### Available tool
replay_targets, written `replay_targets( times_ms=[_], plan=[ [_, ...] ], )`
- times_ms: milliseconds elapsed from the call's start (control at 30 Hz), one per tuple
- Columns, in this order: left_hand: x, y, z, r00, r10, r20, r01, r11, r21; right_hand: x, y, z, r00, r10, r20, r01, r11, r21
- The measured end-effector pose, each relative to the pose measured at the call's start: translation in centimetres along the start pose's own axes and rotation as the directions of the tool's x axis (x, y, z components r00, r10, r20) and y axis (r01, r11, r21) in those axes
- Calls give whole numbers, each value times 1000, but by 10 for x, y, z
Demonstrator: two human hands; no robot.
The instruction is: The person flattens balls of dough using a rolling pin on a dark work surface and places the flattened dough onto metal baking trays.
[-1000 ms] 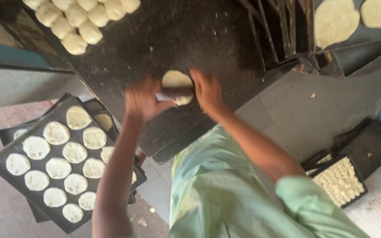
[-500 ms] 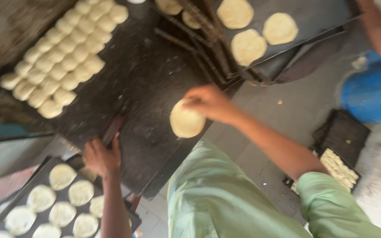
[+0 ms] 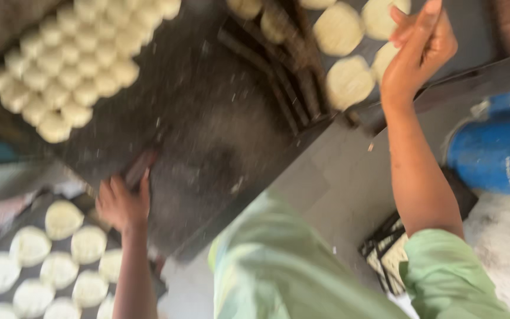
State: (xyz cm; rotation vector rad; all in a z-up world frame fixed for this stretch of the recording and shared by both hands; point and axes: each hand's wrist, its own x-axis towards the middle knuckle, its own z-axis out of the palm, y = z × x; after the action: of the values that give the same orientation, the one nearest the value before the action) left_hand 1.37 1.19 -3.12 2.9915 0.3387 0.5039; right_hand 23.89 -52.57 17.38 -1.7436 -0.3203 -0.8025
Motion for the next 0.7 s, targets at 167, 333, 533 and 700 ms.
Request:
replay_targets(
  times_ms=[167, 333, 533, 700],
  plan=[
    [8, -5, -3, 1000, 10, 21, -9, 998, -55, -123, -45, 200, 731, 97, 675, 2, 989, -145],
    [9, -6, -5, 998, -22, 55, 25, 998, -49, -149, 39, 387, 697, -331, 636, 490, 868, -84],
    [8, -7, -3, 999, -39, 36, 42, 994, -106, -185, 44, 362, 845, -124, 520, 150, 989, -7],
    [10, -6, -8, 1000, -31, 1, 31, 996, -84, -247, -75, 220, 667, 59, 743, 223, 935, -275]
  ],
)
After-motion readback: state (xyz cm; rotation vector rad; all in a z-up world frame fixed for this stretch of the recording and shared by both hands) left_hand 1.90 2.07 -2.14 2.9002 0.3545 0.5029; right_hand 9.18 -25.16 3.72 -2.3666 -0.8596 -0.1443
